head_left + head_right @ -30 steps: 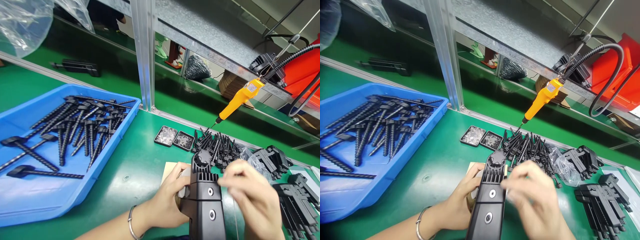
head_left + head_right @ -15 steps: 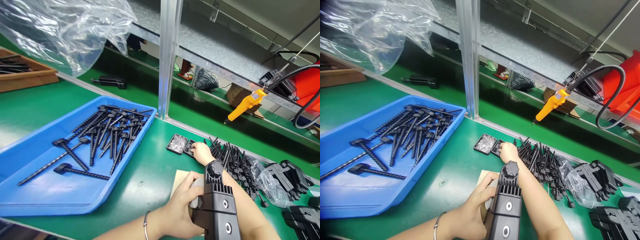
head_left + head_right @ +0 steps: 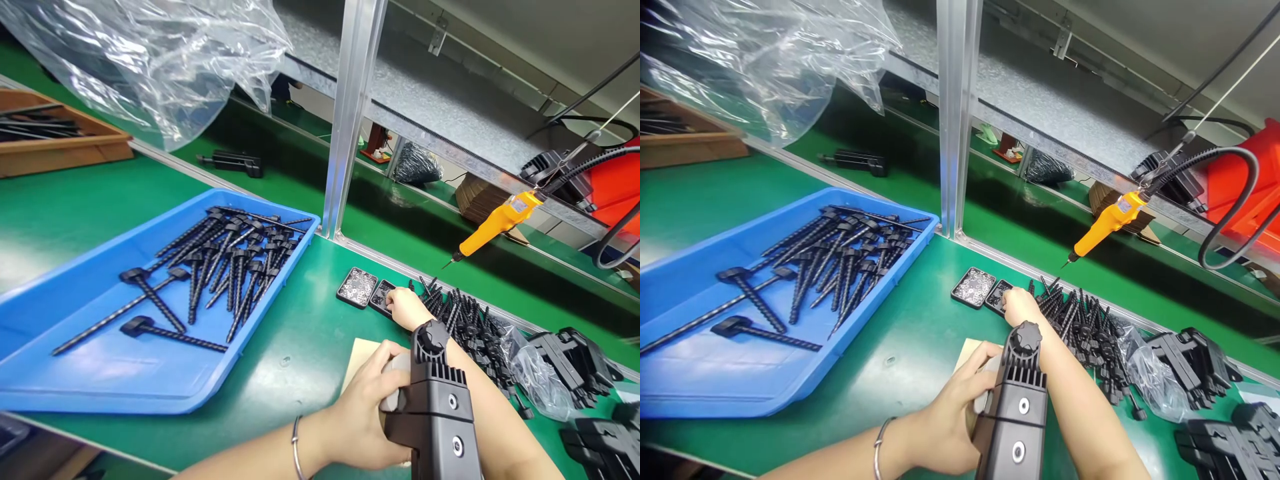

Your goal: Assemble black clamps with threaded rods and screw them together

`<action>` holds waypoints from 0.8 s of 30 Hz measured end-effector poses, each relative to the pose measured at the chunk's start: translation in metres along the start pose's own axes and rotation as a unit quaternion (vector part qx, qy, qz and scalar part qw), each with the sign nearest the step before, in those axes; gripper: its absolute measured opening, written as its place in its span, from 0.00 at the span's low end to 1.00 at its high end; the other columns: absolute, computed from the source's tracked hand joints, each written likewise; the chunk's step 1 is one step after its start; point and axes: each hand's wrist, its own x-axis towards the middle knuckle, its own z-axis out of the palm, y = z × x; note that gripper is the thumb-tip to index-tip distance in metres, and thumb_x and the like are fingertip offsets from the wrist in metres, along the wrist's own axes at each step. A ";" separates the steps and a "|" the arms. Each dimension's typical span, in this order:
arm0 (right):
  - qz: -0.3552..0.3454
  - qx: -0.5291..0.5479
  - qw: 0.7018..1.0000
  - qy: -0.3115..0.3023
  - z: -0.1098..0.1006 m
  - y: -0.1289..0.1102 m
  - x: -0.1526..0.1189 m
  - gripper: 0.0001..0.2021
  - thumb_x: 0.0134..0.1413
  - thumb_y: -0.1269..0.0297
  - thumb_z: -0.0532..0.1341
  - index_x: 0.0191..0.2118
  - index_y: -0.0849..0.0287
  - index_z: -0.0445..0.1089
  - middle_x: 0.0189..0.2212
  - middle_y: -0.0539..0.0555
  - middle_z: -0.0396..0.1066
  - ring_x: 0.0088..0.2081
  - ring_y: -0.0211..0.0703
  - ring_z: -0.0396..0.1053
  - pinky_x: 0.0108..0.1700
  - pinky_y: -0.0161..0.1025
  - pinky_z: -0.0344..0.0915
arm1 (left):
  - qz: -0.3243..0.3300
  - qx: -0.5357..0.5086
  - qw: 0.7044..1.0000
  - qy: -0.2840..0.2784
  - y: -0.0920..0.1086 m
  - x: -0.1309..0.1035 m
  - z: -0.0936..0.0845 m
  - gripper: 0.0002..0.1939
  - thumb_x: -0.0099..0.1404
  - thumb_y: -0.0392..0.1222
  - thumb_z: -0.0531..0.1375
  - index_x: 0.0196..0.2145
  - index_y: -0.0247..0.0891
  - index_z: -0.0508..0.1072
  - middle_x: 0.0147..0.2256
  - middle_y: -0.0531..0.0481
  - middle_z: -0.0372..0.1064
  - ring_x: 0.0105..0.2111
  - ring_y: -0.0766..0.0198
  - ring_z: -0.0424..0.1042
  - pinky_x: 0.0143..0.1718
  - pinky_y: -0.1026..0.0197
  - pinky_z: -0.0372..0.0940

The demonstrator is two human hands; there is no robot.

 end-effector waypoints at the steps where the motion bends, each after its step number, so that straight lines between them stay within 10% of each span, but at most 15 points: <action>1: -0.001 -0.002 1.000 0.000 0.000 -0.001 0.000 0.09 0.65 0.63 0.62 0.43 0.64 0.72 0.43 0.56 0.72 0.44 0.44 0.72 0.48 0.46 0.72 | 0.000 0.001 1.000 -0.001 0.000 0.000 0.000 0.29 0.46 0.34 0.69 0.46 0.43 0.67 0.42 0.45 0.61 0.44 0.51 0.63 0.44 0.49 0.66; 17: -0.081 0.061 0.995 0.017 0.004 0.011 0.012 0.09 0.65 0.62 0.62 0.38 0.64 0.72 0.36 0.52 0.73 0.38 0.41 0.73 0.44 0.44 0.72 | 0.019 0.001 1.000 -0.001 0.005 0.006 0.000 0.24 0.52 0.40 0.70 0.45 0.41 0.68 0.40 0.46 0.63 0.42 0.53 0.62 0.43 0.54 0.66; 24: -0.076 0.195 0.967 0.146 -0.009 0.016 -0.001 0.10 0.65 0.61 0.61 0.36 0.64 0.71 0.29 0.50 0.70 0.31 0.38 0.70 0.37 0.39 0.71 | 0.028 0.039 0.999 0.010 0.001 0.004 0.001 0.30 0.43 0.38 0.73 0.43 0.40 0.67 0.42 0.47 0.62 0.43 0.53 0.64 0.42 0.55 0.67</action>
